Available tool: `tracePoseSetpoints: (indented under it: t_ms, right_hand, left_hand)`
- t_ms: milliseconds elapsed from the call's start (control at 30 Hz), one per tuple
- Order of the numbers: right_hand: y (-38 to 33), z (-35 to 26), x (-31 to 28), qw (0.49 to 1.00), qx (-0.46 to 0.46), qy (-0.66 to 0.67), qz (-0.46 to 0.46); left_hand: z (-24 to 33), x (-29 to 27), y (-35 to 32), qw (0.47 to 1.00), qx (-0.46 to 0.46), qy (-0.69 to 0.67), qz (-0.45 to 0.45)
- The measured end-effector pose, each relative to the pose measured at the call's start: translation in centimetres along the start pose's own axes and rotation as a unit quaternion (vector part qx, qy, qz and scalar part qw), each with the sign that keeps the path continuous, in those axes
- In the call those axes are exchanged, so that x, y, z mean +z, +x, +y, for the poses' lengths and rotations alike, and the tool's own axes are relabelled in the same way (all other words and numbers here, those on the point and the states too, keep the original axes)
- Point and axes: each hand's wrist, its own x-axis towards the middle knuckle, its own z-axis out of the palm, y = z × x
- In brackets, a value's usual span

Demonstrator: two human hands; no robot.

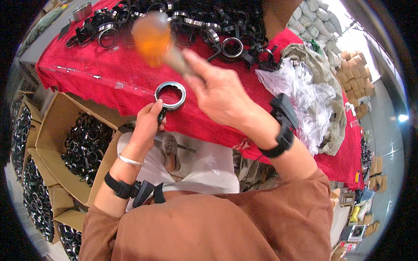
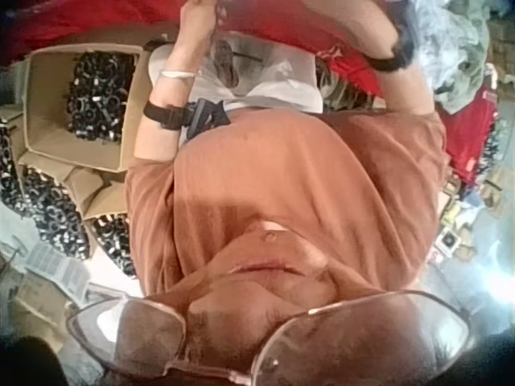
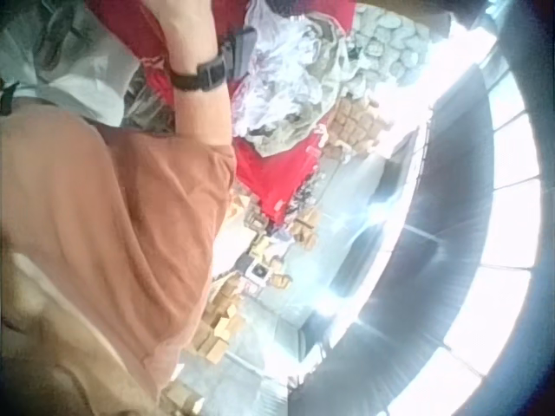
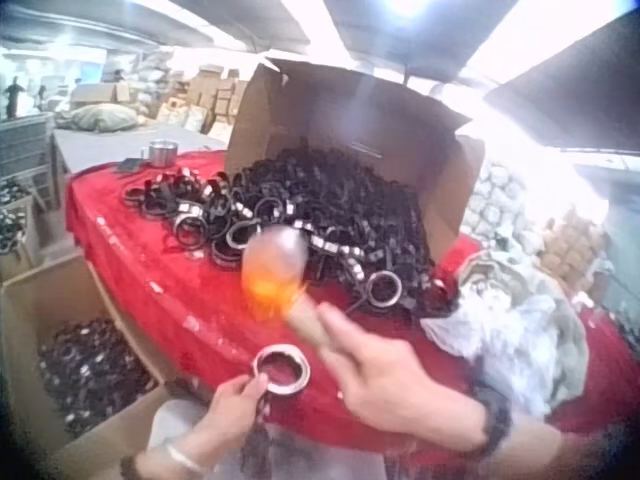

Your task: The worker uses a rubber mallet to secure metal rings onto black plastic hose clamp components.

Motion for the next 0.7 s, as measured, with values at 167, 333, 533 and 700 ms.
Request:
tracePoseSetpoints:
  t_ms: [167, 333, 533, 700]
  right_hand:
    - [-0.3, -2.1, -2.7, 0.988, 0.096, 0.079, 0.088]
    - [-5.0, 1.9, -1.4, 0.976, 0.189, 0.019, -0.102]
    - [0.1, -2.4, -4.6, 0.964, 0.232, 0.128, 0.003]
    - [-1.1, 0.3, 0.0, 0.969, 0.137, 0.106, -0.175]
  left_hand:
    - [-1.3, -1.0, -0.1, 1.000, 0.010, -0.005, -0.005]
    - [-1.1, -0.5, -0.1, 0.999, 0.022, -0.012, -0.020]
    - [-1.1, -0.8, -0.1, 0.999, 0.027, -0.027, -0.024]
    - [-0.6, -0.3, -0.5, 0.999, 0.012, -0.034, -0.020]
